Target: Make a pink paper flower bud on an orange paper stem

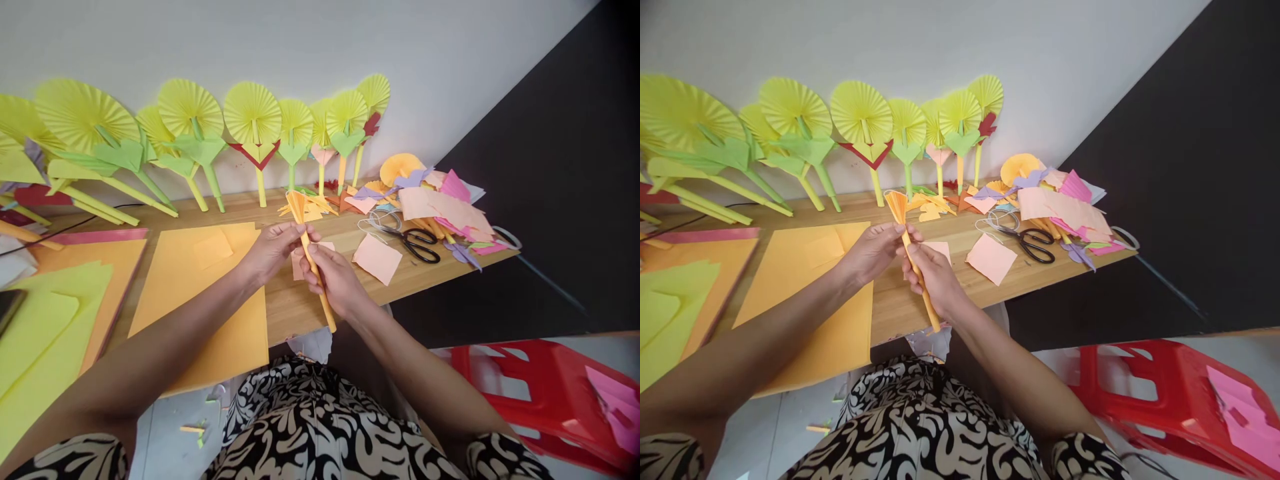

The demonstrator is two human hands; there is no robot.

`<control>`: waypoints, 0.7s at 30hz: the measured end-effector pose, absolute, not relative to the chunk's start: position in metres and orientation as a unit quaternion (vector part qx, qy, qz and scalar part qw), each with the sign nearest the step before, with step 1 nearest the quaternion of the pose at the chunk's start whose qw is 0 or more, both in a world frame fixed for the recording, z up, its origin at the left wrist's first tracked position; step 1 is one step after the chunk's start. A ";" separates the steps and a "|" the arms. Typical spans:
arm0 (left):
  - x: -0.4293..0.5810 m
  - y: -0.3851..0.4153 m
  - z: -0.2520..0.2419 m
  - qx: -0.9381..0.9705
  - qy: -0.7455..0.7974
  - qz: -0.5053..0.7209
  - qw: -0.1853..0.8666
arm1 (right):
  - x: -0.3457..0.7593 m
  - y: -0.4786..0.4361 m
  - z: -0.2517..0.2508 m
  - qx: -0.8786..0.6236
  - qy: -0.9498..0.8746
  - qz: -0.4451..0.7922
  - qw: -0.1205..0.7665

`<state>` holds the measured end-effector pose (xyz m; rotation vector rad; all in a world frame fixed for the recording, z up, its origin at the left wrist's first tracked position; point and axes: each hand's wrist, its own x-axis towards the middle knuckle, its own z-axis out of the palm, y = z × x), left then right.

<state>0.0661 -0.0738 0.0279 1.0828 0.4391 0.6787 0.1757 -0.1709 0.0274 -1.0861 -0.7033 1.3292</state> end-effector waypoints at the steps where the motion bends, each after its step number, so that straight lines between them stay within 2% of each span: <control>1: 0.066 -0.075 0.029 0.503 0.210 0.301 0.782 | 0.176 -0.166 0.031 -0.465 -0.311 0.567 0.605; 3: 0.065 -0.076 0.033 0.503 0.216 0.306 0.779 | 0.174 -0.161 0.035 -0.454 -0.328 0.562 0.609; 6: 0.062 -0.069 0.040 0.487 0.197 0.384 0.759 | 0.170 -0.172 0.030 -0.447 -0.349 0.581 0.583; 9: 0.057 -0.056 0.046 0.467 0.184 0.440 0.745 | 0.174 -0.207 0.017 -0.482 -0.363 0.601 0.524; 12: 0.053 -0.046 0.049 0.457 0.214 0.455 0.733 | 0.194 -0.244 0.009 -0.551 -0.426 0.563 0.445; 14: 0.053 -0.044 0.051 0.454 0.232 0.458 0.728 | 0.215 -0.259 0.011 -0.608 -0.497 0.460 0.413; 18: 0.056 -0.051 0.057 0.435 0.230 0.449 0.746 | 0.253 -0.252 0.020 -0.692 -0.585 0.176 0.384; 21: 0.055 -0.057 0.060 0.413 0.228 0.431 0.769 | 0.268 -0.224 0.023 -0.697 -0.634 0.088 0.324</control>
